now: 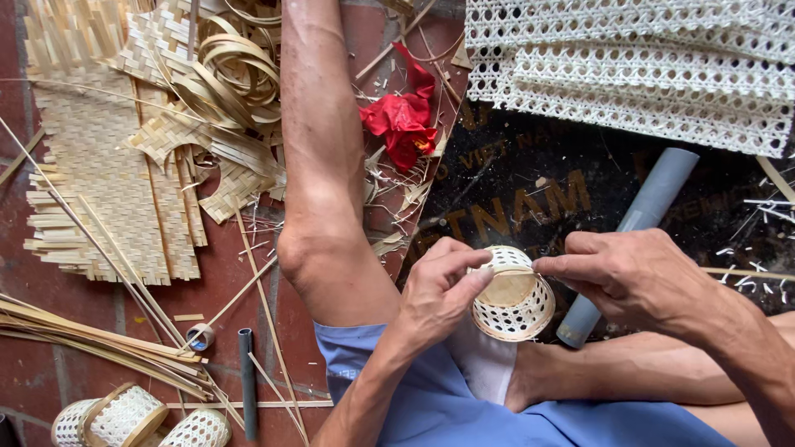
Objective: The person sits on the floor and assembles small woven bamboo baskets. They press a woven bamboo cylinder onto a round wooden base, trim protruding strips with shears, apply glue from a squeeze bottle around the inside rim, and fit a thin wooden ring over the top edge, setting finished baskets aside.
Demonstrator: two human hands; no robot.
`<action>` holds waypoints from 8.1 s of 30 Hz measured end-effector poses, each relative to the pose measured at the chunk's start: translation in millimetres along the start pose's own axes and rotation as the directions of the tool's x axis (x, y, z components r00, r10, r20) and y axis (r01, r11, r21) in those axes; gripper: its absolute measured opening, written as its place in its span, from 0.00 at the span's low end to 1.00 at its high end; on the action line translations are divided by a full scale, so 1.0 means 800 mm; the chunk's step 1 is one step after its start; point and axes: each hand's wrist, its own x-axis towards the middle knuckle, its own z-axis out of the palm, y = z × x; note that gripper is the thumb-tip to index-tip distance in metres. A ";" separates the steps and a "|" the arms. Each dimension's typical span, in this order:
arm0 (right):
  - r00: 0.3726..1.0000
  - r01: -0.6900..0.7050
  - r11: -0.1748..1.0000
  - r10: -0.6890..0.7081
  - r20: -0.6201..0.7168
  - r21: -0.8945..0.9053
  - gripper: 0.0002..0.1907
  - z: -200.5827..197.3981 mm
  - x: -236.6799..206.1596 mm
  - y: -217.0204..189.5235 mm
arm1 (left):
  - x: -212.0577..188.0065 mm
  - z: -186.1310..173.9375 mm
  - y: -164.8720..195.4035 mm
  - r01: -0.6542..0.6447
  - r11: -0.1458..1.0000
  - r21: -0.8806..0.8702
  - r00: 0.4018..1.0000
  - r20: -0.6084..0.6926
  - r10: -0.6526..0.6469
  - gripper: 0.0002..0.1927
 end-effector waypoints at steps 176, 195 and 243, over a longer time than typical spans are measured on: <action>0.675 0.235 -0.134 0.735 -0.063 0.963 0.14 0.196 -0.114 -0.120 | -0.117 0.092 -0.065 0.432 0.789 -0.436 0.901 0.184 -0.392 0.08; 0.720 0.263 -0.402 0.687 0.099 0.877 0.10 0.246 -0.057 -0.112 | -0.130 0.085 -0.079 0.447 0.620 -0.645 0.888 0.233 -0.397 0.09; 0.929 0.061 0.991 -0.011 -0.370 0.123 0.08 0.117 -0.066 -0.028 | -0.084 0.083 -0.085 0.457 0.801 -0.386 0.876 0.352 -0.330 0.11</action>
